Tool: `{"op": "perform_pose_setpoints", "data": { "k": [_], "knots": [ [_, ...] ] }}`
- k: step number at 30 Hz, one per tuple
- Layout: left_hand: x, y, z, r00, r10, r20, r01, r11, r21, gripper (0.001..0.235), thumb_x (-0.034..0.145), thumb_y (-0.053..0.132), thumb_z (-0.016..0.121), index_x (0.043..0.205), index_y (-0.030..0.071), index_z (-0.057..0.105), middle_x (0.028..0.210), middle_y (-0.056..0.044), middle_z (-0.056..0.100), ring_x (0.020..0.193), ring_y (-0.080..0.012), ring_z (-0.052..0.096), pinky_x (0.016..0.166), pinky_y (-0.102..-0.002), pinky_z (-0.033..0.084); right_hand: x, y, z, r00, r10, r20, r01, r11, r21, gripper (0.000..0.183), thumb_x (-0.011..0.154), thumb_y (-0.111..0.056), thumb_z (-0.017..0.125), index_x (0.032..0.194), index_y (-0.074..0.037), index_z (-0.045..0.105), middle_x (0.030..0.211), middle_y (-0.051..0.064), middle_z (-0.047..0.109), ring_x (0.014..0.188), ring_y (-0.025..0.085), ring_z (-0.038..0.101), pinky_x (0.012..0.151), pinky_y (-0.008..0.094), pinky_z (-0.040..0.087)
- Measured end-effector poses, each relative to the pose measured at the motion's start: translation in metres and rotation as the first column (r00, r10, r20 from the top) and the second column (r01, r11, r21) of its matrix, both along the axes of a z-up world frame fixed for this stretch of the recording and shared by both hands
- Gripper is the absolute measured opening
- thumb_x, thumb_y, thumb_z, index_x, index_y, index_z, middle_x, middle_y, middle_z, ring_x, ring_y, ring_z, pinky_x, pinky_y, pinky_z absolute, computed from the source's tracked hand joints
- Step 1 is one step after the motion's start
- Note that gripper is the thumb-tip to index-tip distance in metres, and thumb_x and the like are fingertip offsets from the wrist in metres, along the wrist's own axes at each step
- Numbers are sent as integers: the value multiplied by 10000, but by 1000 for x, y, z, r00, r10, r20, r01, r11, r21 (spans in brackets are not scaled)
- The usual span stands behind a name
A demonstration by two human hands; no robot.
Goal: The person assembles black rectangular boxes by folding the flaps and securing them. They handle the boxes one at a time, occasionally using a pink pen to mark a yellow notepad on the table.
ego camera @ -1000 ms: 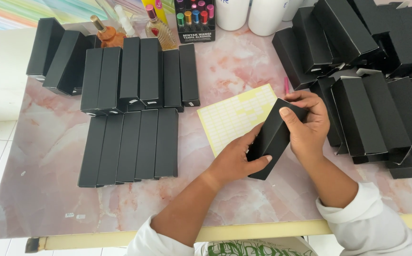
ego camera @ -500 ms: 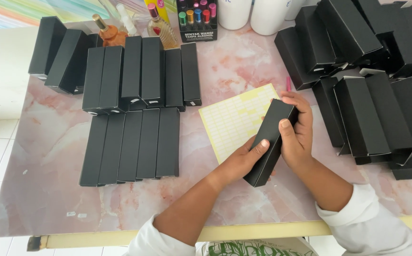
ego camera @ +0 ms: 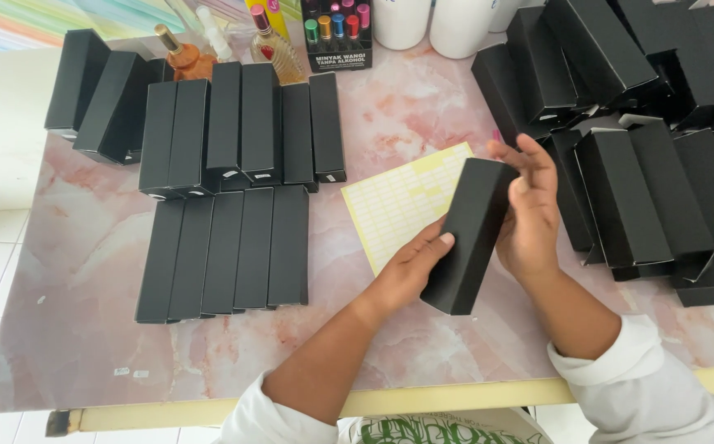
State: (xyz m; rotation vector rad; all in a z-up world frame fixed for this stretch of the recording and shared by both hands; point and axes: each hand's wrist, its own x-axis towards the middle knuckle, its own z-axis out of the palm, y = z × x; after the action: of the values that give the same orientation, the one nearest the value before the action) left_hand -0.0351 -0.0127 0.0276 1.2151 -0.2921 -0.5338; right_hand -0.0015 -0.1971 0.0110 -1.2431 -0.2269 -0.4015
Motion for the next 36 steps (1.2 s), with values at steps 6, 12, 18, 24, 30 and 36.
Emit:
{"op": "perform_pose_setpoints", "data": {
  "k": [6,12,18,24,30,36],
  "knots": [
    [6,-3,-12,995,-16,-103,19,999,27,585,1074,392,498,1546,52,433,1338,-198,615,1232,-263,601,980,-423,569,13,-10,-8,972,-17,-234,34,997,67,291,1007,-54,637,1288,21,632,962,96,642,806,196,754,690,306,678],
    [4,4,12,998,-48,-52,60,962,266,693,1015,525,529,1515,49,464,1347,-210,625,1231,-280,626,948,-387,582,8,-1,-4,968,-133,-214,113,988,-106,312,933,-28,763,1232,13,687,965,55,624,819,119,708,714,249,658],
    [11,7,-2,996,-13,-85,34,970,243,665,1034,451,523,1544,35,425,1330,-244,625,1204,-311,638,904,-394,608,17,-10,-20,984,-35,-172,12,991,-130,270,1027,-79,640,1269,36,673,989,96,654,874,154,713,764,302,646],
    [6,7,23,999,-8,-42,18,968,249,669,1023,473,490,1566,94,393,1438,-286,546,1347,-380,541,1057,-461,523,25,-13,-22,983,29,-183,-46,995,-90,241,1060,-151,612,1195,31,697,988,112,696,873,140,723,754,293,640],
    [25,12,-29,975,37,221,-78,981,177,503,1069,407,527,1494,139,540,1324,-143,668,1240,-229,606,1078,-420,505,31,-21,-34,962,-148,-231,109,978,-177,203,1049,-212,686,1162,-45,706,954,51,674,854,95,683,746,243,609],
    [35,27,-40,969,91,230,-80,995,-54,635,1001,404,627,1526,76,489,1369,-156,615,1182,-202,599,999,-363,541,42,-17,-36,925,-190,-330,119,967,-223,152,1018,-210,731,1081,-103,643,965,-3,597,902,94,614,819,244,529]
  ]
}}
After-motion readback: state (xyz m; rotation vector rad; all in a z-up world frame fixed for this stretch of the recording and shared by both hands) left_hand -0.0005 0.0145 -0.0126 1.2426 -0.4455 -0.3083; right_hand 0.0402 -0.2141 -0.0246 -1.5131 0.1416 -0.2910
